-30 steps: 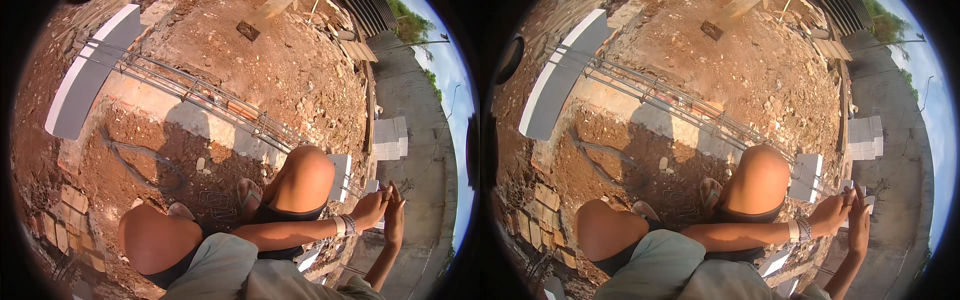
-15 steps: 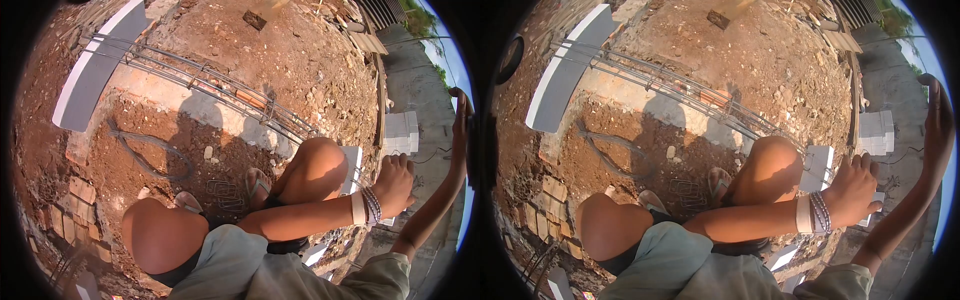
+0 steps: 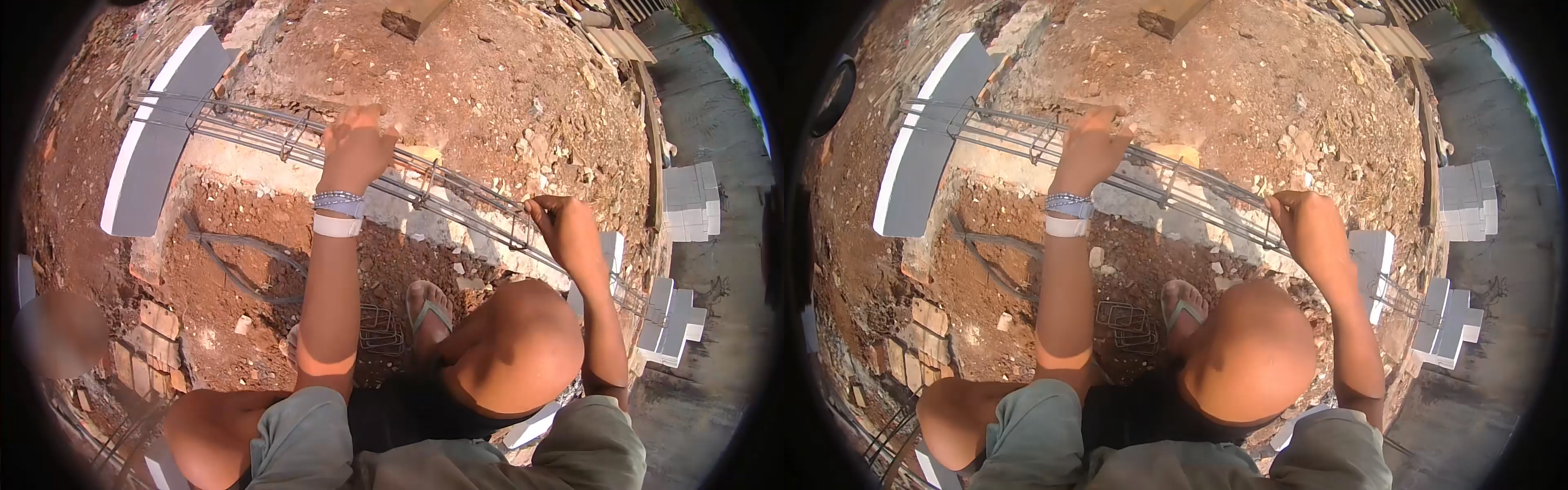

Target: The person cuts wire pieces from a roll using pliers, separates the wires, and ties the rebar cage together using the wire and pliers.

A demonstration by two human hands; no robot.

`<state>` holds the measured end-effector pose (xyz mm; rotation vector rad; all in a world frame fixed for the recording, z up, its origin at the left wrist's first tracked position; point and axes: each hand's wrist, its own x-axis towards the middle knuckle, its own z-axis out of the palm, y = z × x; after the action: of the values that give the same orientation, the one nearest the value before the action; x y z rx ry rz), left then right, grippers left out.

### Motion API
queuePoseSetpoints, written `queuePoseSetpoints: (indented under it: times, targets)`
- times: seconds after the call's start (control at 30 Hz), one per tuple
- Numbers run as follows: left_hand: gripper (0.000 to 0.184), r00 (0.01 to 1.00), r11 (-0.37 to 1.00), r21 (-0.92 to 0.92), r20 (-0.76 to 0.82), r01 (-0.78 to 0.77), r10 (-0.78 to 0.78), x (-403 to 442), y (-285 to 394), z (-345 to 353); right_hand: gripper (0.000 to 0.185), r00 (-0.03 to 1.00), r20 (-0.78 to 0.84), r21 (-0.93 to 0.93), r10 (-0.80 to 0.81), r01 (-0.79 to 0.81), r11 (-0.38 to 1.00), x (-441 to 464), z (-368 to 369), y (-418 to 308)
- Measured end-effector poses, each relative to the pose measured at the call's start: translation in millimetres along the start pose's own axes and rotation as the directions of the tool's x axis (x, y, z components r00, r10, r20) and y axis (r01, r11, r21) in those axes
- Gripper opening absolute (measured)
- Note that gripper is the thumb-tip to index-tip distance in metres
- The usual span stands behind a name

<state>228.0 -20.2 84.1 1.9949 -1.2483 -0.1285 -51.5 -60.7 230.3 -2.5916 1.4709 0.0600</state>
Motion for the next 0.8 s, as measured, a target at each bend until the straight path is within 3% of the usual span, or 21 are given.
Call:
queuePoseSetpoints:
  times: [0.17, 0.27, 0.37, 0.5, 0.63, 0.67, 0.8]
  targets:
    - [0.036, 0.988, 0.988, 0.056, 0.059, -0.144, 0.14, -13, 7, 44, 0.024, 0.992, 0.008, 0.162, 0.128, -0.128, 0.978, -29, 46, 32]
    - [0.038, 0.96, 0.979, 0.075, 0.222, -0.188, 0.167, -6, 14, 57, 0.028, 0.989, 0.015, 0.259, 0.149, -0.148, 0.954, -37, 77, 49]
    - [0.038, 0.917, 0.991, -0.004, 0.379, -0.13, 0.122, 3, 15, 73, 0.033, 0.979, 0.021, 0.354, 0.2, -0.195, 0.915, -36, 84, 49]
    - [0.052, 0.833, 0.968, 0.189, 0.552, -0.167, 0.036, 12, 20, 73, 0.035, 0.97, 0.041, 0.488, 0.241, -0.23, 0.842, -37, 93, 48]
    - [0.061, 0.767, 0.981, 0.173, 0.64, -0.085, -0.046, 28, 20, 83, 0.033, 0.962, -0.048, 0.568, 0.268, -0.195, 0.799, -37, 104, 48]
    - [0.068, 0.816, 0.987, 0.137, 0.578, -0.085, -0.01, 29, 15, 90, 0.032, 0.968, -0.03, 0.559, 0.248, -0.189, 0.807, -37, 103, 49]
    - [0.072, 0.671, 0.99, 0.141, 0.733, 0.008, -0.11, 44, 24, 93, 0.031, 0.961, 0.036, 0.635, 0.273, -0.232, 0.736, -37, 99, 44]
